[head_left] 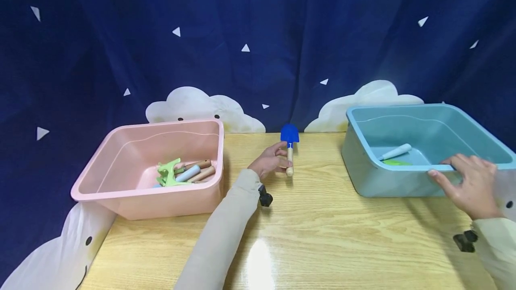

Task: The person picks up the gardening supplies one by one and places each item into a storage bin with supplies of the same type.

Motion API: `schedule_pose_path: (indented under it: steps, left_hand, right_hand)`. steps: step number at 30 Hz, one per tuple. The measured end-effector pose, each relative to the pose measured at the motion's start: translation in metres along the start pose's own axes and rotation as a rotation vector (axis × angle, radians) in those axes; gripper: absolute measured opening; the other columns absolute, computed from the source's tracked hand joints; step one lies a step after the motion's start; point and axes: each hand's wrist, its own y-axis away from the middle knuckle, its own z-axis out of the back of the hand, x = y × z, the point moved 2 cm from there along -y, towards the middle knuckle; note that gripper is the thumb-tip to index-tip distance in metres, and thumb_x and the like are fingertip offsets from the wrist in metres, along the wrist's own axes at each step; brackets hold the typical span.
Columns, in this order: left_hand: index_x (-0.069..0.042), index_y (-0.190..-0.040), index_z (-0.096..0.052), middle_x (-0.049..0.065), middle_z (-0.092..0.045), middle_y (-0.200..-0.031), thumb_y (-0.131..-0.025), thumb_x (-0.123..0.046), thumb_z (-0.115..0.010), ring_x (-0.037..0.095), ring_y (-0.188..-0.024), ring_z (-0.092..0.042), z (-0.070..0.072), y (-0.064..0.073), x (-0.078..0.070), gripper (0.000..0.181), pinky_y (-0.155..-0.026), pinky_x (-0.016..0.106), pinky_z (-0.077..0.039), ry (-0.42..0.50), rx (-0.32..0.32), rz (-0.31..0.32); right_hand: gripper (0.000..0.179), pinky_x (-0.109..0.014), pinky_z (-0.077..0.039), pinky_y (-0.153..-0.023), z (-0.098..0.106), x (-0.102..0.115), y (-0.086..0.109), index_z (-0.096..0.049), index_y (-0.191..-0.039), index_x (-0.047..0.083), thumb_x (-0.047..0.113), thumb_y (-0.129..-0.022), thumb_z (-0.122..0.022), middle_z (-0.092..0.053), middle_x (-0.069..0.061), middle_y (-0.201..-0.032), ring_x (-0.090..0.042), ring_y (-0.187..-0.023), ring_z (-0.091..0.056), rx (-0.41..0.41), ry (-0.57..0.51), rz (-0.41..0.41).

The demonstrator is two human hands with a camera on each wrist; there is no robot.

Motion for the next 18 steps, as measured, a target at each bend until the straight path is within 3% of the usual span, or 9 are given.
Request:
schedule_pose_path:
  steps: [8, 18]
  left_hand:
    - [-0.015, -0.157, -0.026, 0.022, -0.051, -0.140, -0.089, 0.007, -0.063, 0.021, -0.094, -0.064, -0.003, -0.005, -0.024, 0.080, -0.100, 0.049, -0.051, -0.014, 0.022, -0.007]
    - [-0.015, -0.156, -0.027, 0.023, -0.050, -0.139, -0.088, 0.009, -0.062, 0.017, -0.088, -0.063, -0.022, 0.000, -0.028, 0.080, -0.087, 0.038, -0.057, -0.027, 0.101, -0.016]
  right_hand:
    - [0.046, -0.045, -0.022, -0.082, -0.002, -0.002, 0.000, -0.063, -0.081, 0.006, 0.051, -0.083, -0.071, -0.060, -0.018, -0.080, 0.024, -0.091, -0.024, 0.015, 0.010, -0.010]
    - [0.043, -0.051, -0.021, -0.084, -0.002, -0.002, 0.001, -0.064, -0.083, 0.005, 0.047, -0.083, -0.072, -0.061, -0.019, -0.083, 0.024, -0.094, -0.023, 0.020, 0.010, -0.019]
